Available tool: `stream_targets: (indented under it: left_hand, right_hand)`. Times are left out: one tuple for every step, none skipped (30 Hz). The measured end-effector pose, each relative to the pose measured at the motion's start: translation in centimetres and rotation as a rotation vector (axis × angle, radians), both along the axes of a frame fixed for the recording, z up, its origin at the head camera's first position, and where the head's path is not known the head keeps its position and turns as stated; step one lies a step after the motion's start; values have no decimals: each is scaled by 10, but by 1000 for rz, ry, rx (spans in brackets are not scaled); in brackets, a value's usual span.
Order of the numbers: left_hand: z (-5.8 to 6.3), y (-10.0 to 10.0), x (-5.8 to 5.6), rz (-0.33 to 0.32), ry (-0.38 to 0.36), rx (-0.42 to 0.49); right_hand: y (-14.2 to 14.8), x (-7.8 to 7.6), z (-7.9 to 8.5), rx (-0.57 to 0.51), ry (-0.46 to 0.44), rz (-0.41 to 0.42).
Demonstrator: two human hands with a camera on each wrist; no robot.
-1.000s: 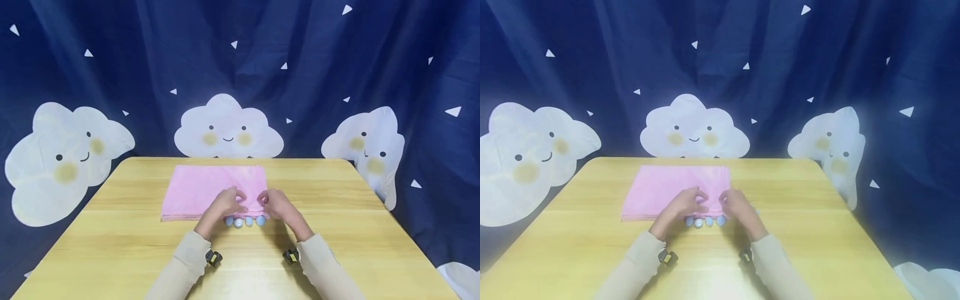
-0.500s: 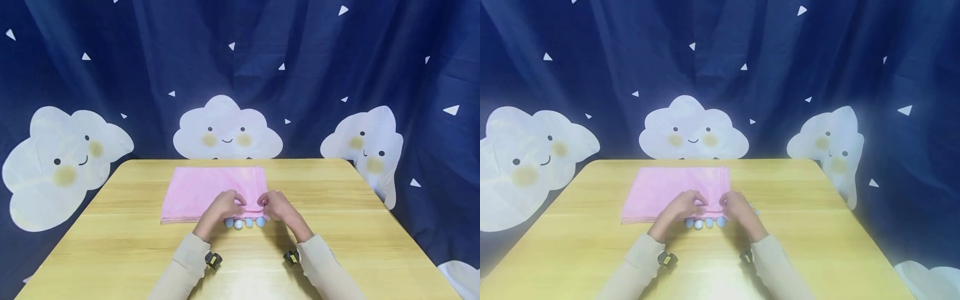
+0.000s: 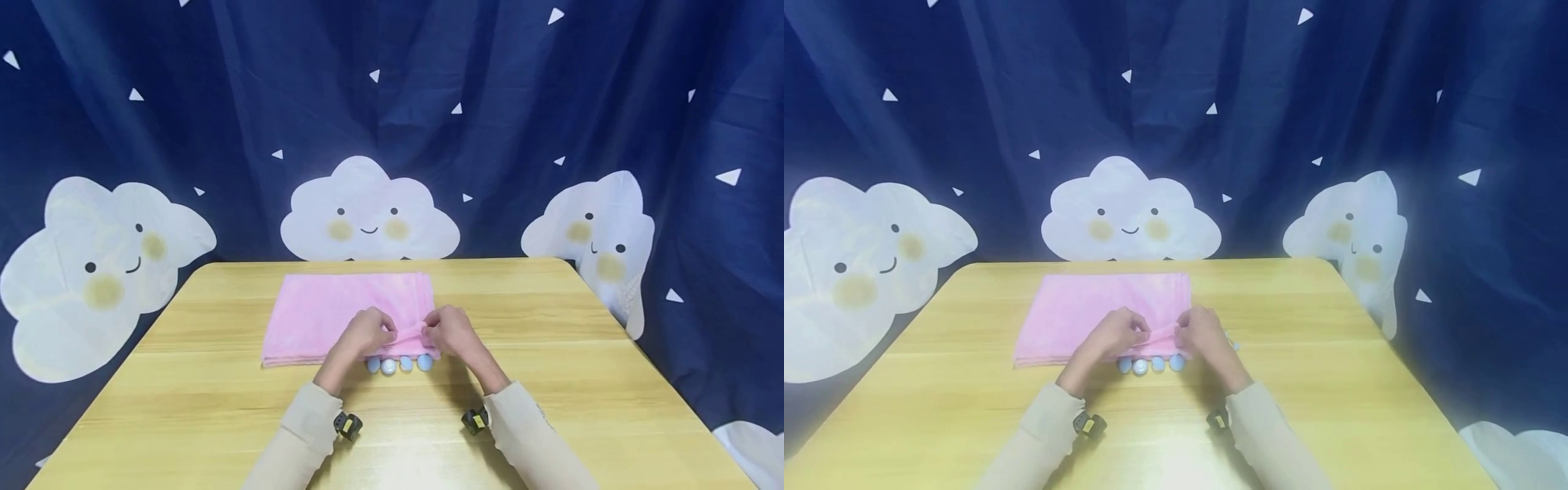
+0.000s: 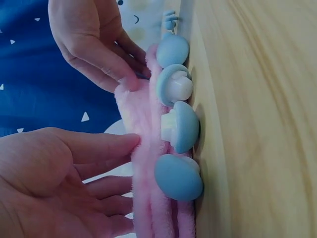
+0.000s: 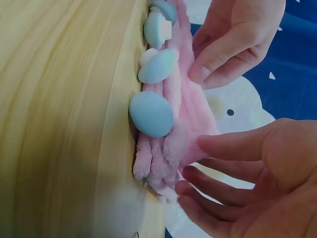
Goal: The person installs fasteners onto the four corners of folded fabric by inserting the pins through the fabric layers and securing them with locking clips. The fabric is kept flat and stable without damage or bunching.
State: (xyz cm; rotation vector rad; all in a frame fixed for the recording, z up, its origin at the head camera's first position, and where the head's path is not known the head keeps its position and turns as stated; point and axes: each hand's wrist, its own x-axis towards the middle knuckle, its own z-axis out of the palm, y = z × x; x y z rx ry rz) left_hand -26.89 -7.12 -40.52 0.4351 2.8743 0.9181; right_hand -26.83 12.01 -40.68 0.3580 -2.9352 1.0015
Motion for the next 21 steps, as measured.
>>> stream_targets:
  left_hand:
    - [1, 0, 0, 0, 0, 3]
    - [1, 1, 0, 1, 0, 6]
    - [1, 1, 0, 0, -3, 13]
    - [2, 1, 0, 2, -10, 28]
    - [3, 2, 0, 3, -12, 38]
    - [4, 3, 1, 2, -17, 56]
    - [4, 4, 1, -6, -10, 70]
    - [4, 5, 1, -16, -1, 89]
    - [5, 6, 1, -27, 16, 105]
    - [5, 7, 1, -37, 37, 119]
    - [4, 9, 1, -45, 62, 131]
    - [4, 10, 1, -51, 85, 147]
    - [3, 11, 1, -53, 112, 158]
    - [3, 13, 1, -47, 137, 171]
    - [2, 14, 0, -38, 158, 180]
    - [1, 15, 0, -25, 176, 190]
    - [0, 17, 0, -13, 192, 197]
    - [-1, 18, 0, -1, 207, 201]
    - [-2, 19, -1, 12, 219, 208]
    - [-3, 20, -1, 23, 227, 213]
    - [-4, 20, -2, 34, 235, 217]
  right_hand:
    - [0, 0, 0, -16, 7, -8]
    - [-1, -1, 0, -25, 14, -17]
    - [-1, -1, 0, -36, 16, -24]
    - [-1, -1, 0, -46, 19, -30]
    - [-2, -2, 0, -58, 22, -36]
    - [-2, -2, 0, -66, 29, -43]
    - [-2, -3, -1, -75, 36, -49]
    - [-3, -3, -1, -84, 45, -58]
    - [-3, -4, -1, -97, 55, -68]
    - [-3, -4, -1, -110, 70, -74]
    - [-3, -5, -2, -122, 87, -81]
    - [-3, -5, -2, -135, 101, -86]
    - [-3, -5, -3, -149, 117, -90]
    - [-3, -5, -3, -162, 130, -92]
    - [-3, -6, -3, -175, 143, -91]
    - [-3, -6, -4, -190, 149, -88]
    - [-3, -6, -4, -206, 150, -85]
    - [-3, -7, -4, -222, 153, -82]
    - [-4, -7, -4, -235, 155, -78]
    - [-4, -7, -5, -248, 155, -73]
    - [-4, -7, -5, -261, 153, -69]
